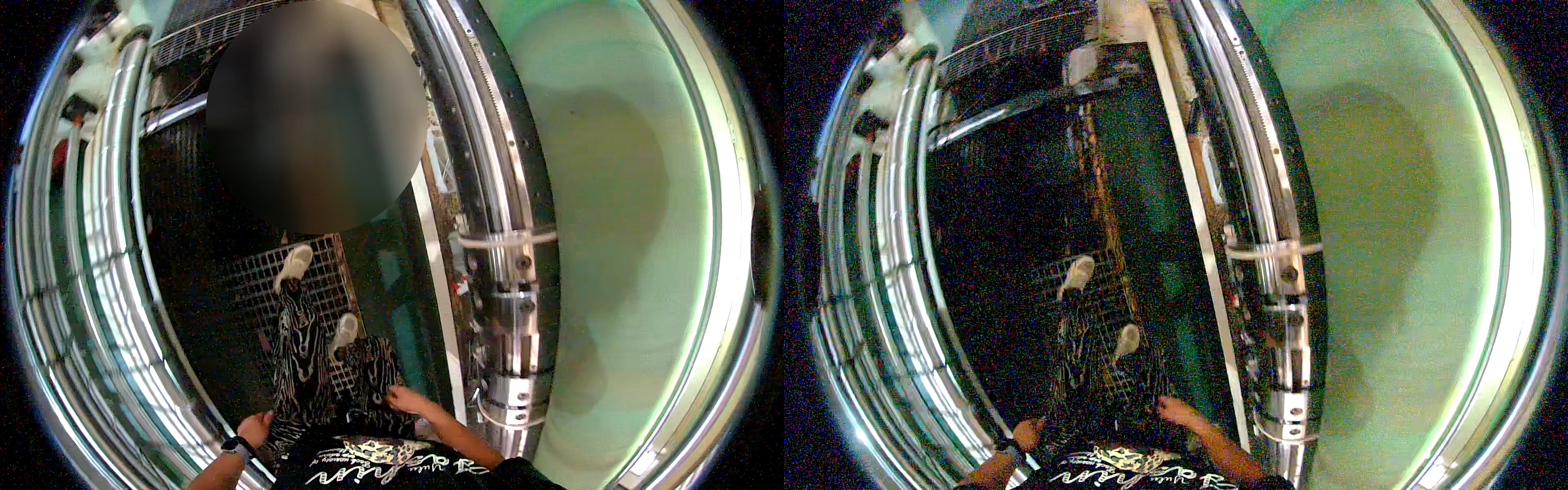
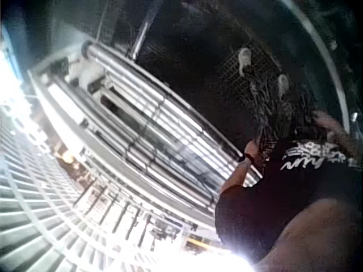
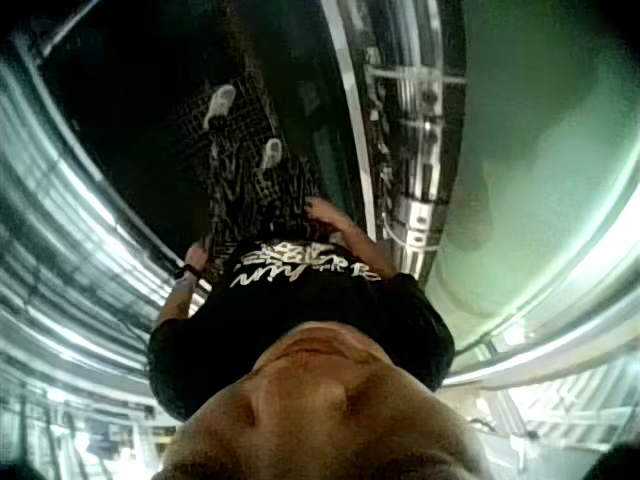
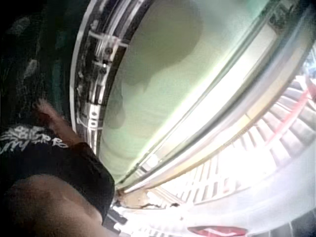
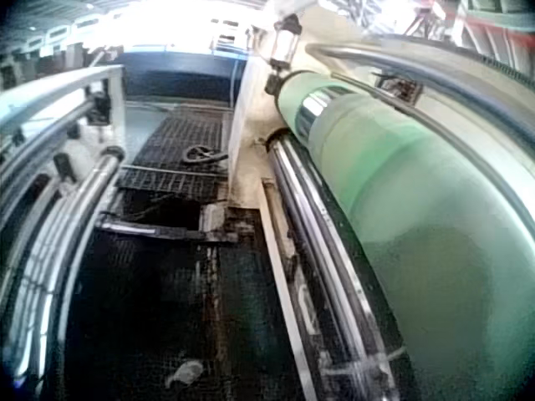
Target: The person holds a production document, attaches it to the side of a machine, and then uses a hex key to tighten or adjust components on a large rotating cylinder.
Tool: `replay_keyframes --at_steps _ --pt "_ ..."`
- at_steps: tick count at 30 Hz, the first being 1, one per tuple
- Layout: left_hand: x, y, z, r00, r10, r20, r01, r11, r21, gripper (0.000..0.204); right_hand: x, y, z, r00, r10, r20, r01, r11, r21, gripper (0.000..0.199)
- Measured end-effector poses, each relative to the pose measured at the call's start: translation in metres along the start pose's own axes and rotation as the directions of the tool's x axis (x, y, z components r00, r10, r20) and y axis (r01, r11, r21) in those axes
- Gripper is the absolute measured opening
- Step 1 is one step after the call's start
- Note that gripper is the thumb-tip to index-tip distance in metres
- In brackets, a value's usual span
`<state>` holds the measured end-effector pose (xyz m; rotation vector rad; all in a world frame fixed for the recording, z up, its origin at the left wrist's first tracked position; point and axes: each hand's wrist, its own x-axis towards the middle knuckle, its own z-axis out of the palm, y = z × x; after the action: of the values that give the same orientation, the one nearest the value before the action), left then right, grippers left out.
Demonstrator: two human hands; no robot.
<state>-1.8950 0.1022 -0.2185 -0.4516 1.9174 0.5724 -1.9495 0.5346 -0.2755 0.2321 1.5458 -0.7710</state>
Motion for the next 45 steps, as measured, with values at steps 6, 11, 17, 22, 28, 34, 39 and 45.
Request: replay_keyframes --at_steps 6,11,17,22,28,34,39,45 --pt "0.243 0.142 -0.188 0.825 0.465 -0.321 -0.368 0.873 0.32 0.014 0.1 -0.109 -0.174 0.468 -0.103 -0.878 0.241 0.97 0.015 0.018" --pt "0.409 0.348 -0.255 0.292 0.947 -0.131 -0.721 0.308 0.62 0.014 0.174 -0.176 -0.314 -0.022 -0.324 -0.946 0.049 0.945 -0.325 0.029" --pt "0.447 0.575 -0.226 -0.252 0.967 -0.048 -0.71 -0.151 0.688 0.044 0.228 -0.193 -0.408 -0.301 -0.333 -0.894 -0.061 0.942 -0.33 0.048" --pt "0.505 0.617 -0.171 -0.338 0.932 -0.133 -0.722 -0.166 0.672 0.048 0.242 -0.18 -0.438 -0.073 -0.331 -0.941 -0.153 0.936 -0.318 0.049" --pt "0.519 0.628 -0.168 -0.553 0.833 0.01 -0.634 -0.428 0.644 0.037 0.243 -0.145 -0.445 -0.245 -0.537 -0.807 -0.328 0.829 -0.452 0.029" --pt "0.53 0.627 -0.176 -0.623 0.774 0.109 -0.557 -0.537 0.633 0.044 0.231 -0.136 -0.448 -0.123 -0.581 -0.804 -0.447 0.756 -0.478 0.014" --pt "0.542 0.644 -0.179 -0.638 0.761 0.116 -0.54 -0.55 0.638 0.039 0.261 -0.144 -0.531 -0.343 -0.354 -0.87 -0.301 0.919 -0.255 0.014" --pt "0.568 0.641 -0.171 -0.719 0.687 0.107 -0.437 -0.566 0.699 0.031 0.261 -0.164 -0.569 -0.482 -0.334 -0.81 -0.179 0.943 -0.282 0.019"
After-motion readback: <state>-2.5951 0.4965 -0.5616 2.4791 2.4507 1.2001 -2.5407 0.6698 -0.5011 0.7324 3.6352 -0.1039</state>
